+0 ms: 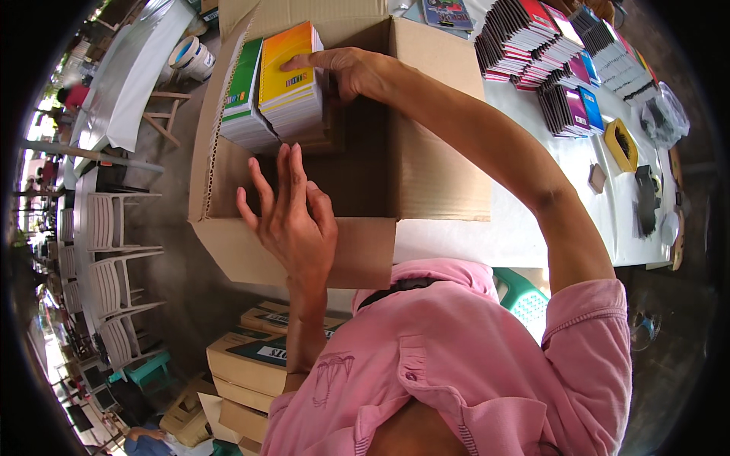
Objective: The person uses pliers to remove a spiral binding from a red notebook, then places the notebook aside. They unpack stacks of notebooks from a cardboard box onto a table, organize them by color, and proceed to insert spiral bindings into the notebooks one by one, securing them with pliers.
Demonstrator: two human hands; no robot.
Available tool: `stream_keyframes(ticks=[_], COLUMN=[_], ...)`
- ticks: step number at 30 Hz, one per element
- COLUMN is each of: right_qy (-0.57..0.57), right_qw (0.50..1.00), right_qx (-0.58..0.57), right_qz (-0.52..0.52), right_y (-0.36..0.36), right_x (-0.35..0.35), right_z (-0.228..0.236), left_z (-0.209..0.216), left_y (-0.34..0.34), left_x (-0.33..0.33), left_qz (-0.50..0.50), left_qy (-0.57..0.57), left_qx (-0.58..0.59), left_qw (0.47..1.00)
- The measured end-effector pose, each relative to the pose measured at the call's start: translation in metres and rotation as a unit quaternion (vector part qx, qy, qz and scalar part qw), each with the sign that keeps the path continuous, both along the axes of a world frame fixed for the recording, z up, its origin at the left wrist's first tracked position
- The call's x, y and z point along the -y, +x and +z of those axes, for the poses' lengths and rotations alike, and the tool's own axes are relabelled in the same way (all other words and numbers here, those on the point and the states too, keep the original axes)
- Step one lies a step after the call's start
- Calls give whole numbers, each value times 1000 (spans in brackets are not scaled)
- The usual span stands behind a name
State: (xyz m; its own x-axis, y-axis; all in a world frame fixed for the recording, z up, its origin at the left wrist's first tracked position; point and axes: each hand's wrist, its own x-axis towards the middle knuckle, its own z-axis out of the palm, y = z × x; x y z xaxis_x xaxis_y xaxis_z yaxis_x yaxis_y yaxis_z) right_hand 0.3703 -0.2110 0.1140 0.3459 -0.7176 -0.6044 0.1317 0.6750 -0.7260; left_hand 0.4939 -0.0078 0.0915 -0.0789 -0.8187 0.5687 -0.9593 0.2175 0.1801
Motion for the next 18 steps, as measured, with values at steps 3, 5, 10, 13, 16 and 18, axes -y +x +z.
stream_keyframes(ticks=[3, 5, 10, 13, 16, 18], right_qy=[5, 6, -12, -18, -12, -8], right_qw=[1000, 1000, 1000, 1000, 1000, 999], right_qx=[-24, -27, -23, -12, -11, -33], right_qz=[-5, 12, 8, 3, -2, -15], right_y=[4, 3, 7, 10, 14, 18], right_x=[9, 15, 10, -6, -9, -7], right_z=[-9, -12, -8, 9, 15, 15], left_z=[0, -1, -1, -2, -2, -1], left_y=[1, 0, 1, 2, 2, 0], left_x=[0, 0, 0, 0, 0, 1], left_qz=[4, 5, 1, 3, 3, 6], left_qy=[0, 0, -1, 0, -1, -1], left_qx=[-5, -8, -2, -1, -3, -10], left_qw=[1000, 1000, 1000, 1000, 1000, 1000])
